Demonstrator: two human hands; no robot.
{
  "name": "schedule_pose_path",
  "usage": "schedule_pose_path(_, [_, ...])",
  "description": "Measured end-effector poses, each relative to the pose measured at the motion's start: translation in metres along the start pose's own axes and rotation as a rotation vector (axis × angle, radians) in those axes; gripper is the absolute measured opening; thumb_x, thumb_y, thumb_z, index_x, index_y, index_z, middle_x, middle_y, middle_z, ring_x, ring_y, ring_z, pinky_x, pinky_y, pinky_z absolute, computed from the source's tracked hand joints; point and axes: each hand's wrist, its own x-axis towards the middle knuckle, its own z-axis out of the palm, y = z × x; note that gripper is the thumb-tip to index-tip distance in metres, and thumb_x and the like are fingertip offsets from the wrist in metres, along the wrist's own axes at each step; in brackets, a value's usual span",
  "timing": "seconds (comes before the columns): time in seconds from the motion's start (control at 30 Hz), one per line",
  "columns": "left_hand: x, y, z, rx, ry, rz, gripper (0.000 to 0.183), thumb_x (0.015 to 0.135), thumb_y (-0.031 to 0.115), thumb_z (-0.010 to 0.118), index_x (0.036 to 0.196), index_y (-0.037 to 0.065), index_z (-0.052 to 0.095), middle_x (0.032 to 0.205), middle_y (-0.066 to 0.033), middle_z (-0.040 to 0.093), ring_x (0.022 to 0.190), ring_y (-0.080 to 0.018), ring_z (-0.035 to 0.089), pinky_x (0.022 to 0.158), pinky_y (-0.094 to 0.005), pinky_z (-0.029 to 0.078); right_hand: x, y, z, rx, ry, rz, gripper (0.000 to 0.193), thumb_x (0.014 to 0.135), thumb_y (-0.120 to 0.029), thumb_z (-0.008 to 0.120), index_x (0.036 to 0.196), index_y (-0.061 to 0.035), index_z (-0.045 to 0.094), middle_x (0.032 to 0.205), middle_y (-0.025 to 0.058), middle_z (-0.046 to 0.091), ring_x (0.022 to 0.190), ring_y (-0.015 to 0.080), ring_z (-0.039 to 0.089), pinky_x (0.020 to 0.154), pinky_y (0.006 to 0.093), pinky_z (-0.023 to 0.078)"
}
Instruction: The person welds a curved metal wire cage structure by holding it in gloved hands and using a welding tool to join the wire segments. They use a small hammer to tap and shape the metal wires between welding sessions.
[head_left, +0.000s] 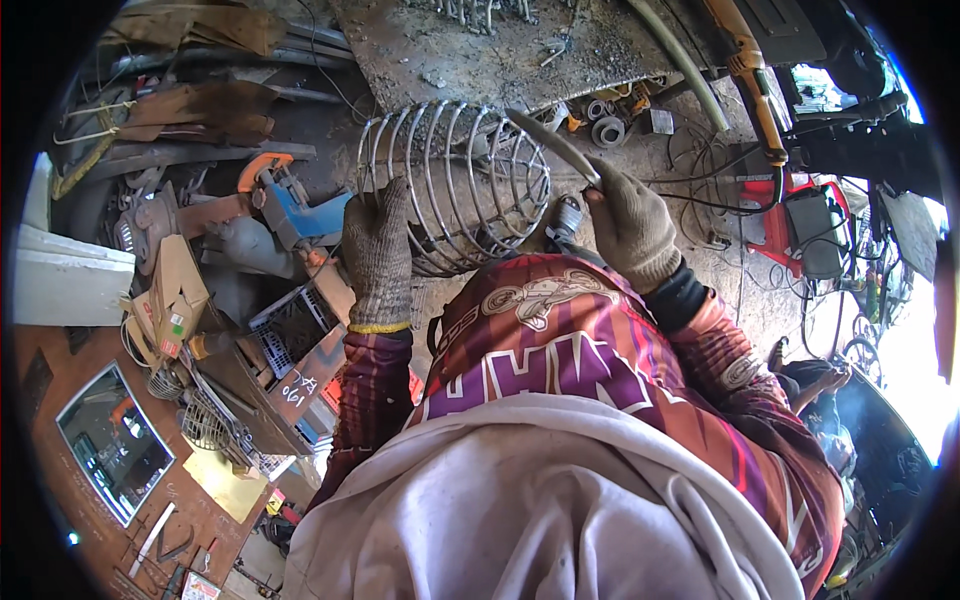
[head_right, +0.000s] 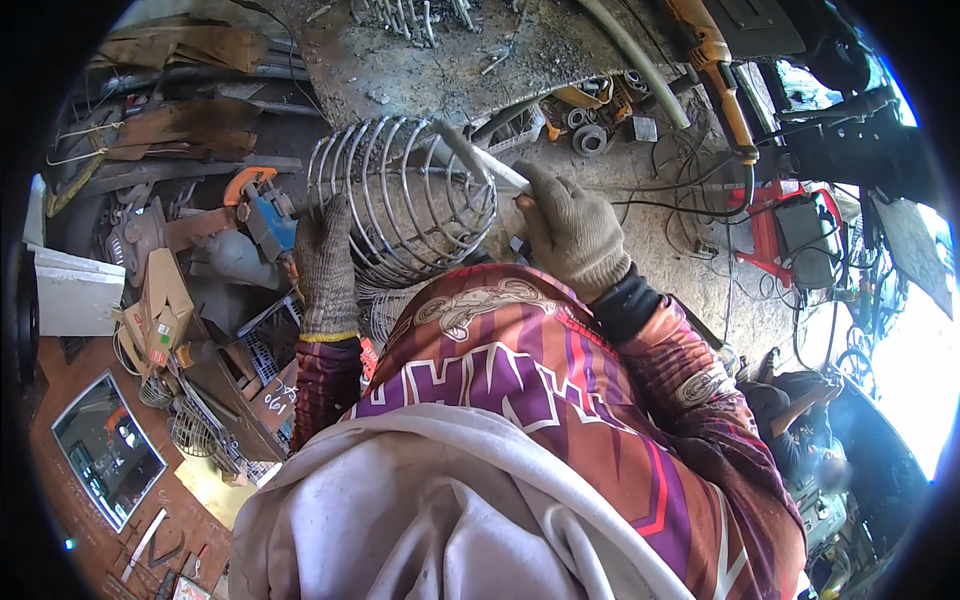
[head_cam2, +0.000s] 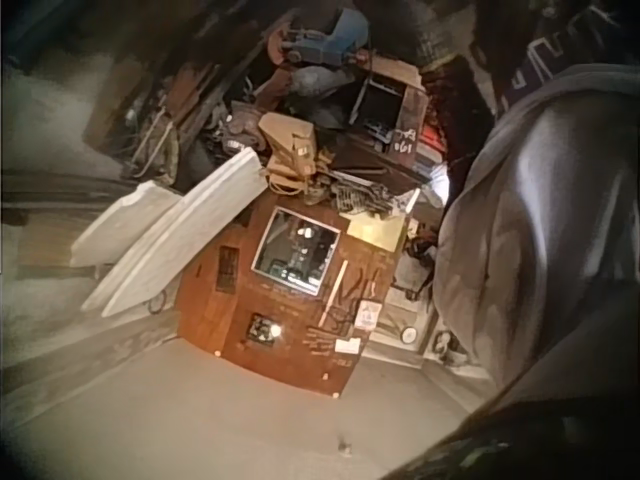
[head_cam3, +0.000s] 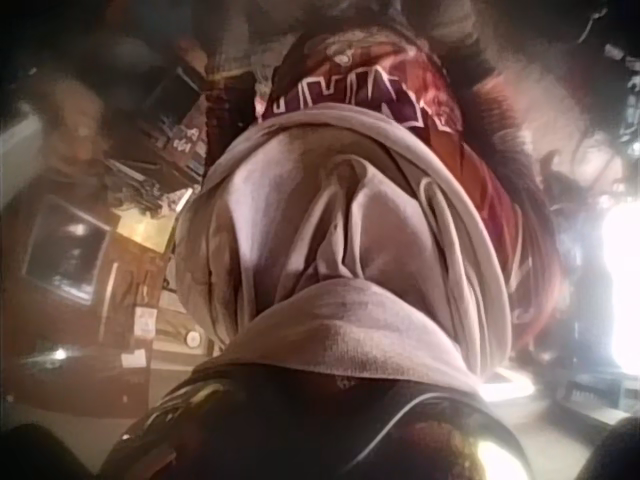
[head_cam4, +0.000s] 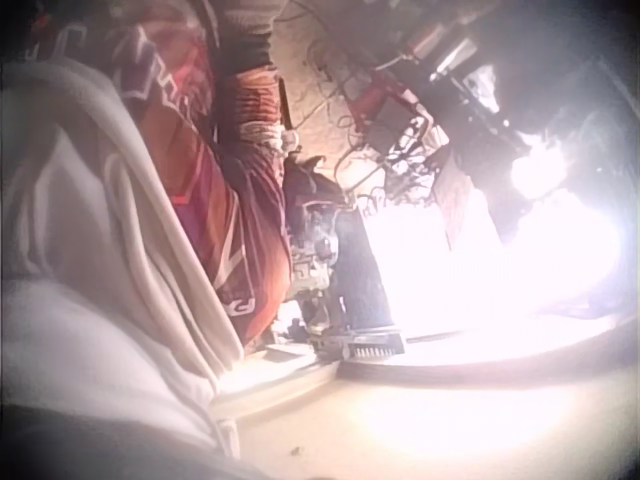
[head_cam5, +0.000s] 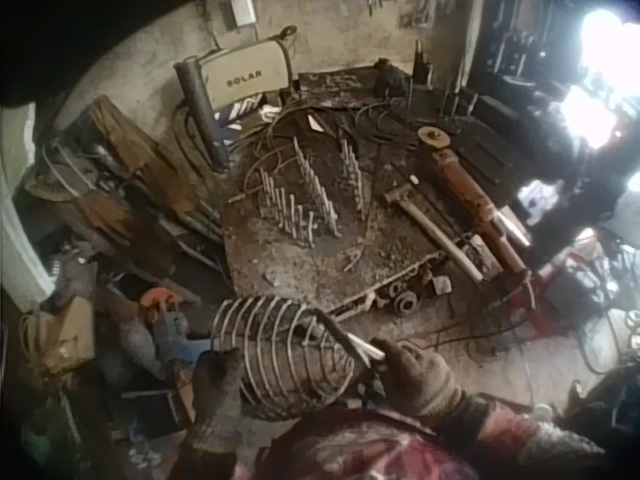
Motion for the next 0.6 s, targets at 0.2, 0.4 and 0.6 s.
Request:
schedule_pose_path(0.2, [0.000,-0.002,-0.002,0.023,-0.017,0.020,0.049,0.096,0.037,0.065,0.125,-0.003,0.060,0.115,-0.0122,0.067,0.102,-0.0191,0.060,0.091,-0.0340,0.046,0.003,0.007,0.000,-0.010,-0.031,0.019,0.036,0.096,-0.022,0.059,0.128,-0.0064,0.057,0.090,0.0191,0.068,0.080,0.0397,0.068,0.068,0.0486,0.053])
schedule_pose_path(0.4, [0.001,0.009,0.002,-0.007,-0.028,0.023,0.049,0.098,0.035,0.063,0.126,-0.004,0.059,0.118,-0.0140,0.067,0.104,-0.0195,0.060,0.092,-0.0336,0.046,0.012,0.006,0.001,-0.034,-0.078,0.055,0.036,0.096,-0.023,0.059,0.129,-0.0071,0.057,0.091,0.0188,0.068,0.082,0.0387,0.068,0.070,0.0472,0.054])
schedule_pose_path(0.6, [0.004,-0.033,0.002,0.131,0.046,0.229,0.048,0.099,0.033,0.060,0.128,-0.005,0.057,0.121,-0.0166,0.065,0.110,-0.0229,0.061,0.097,-0.0341,0.046,-0.001,0.016,0.000,0.220,0.135,0.184,0.032,0.098,-0.015,0.060,0.127,-0.0032,0.060,0.089,0.0169,0.069,0.080,0.0306,0.069,0.071,0.0388,0.053])
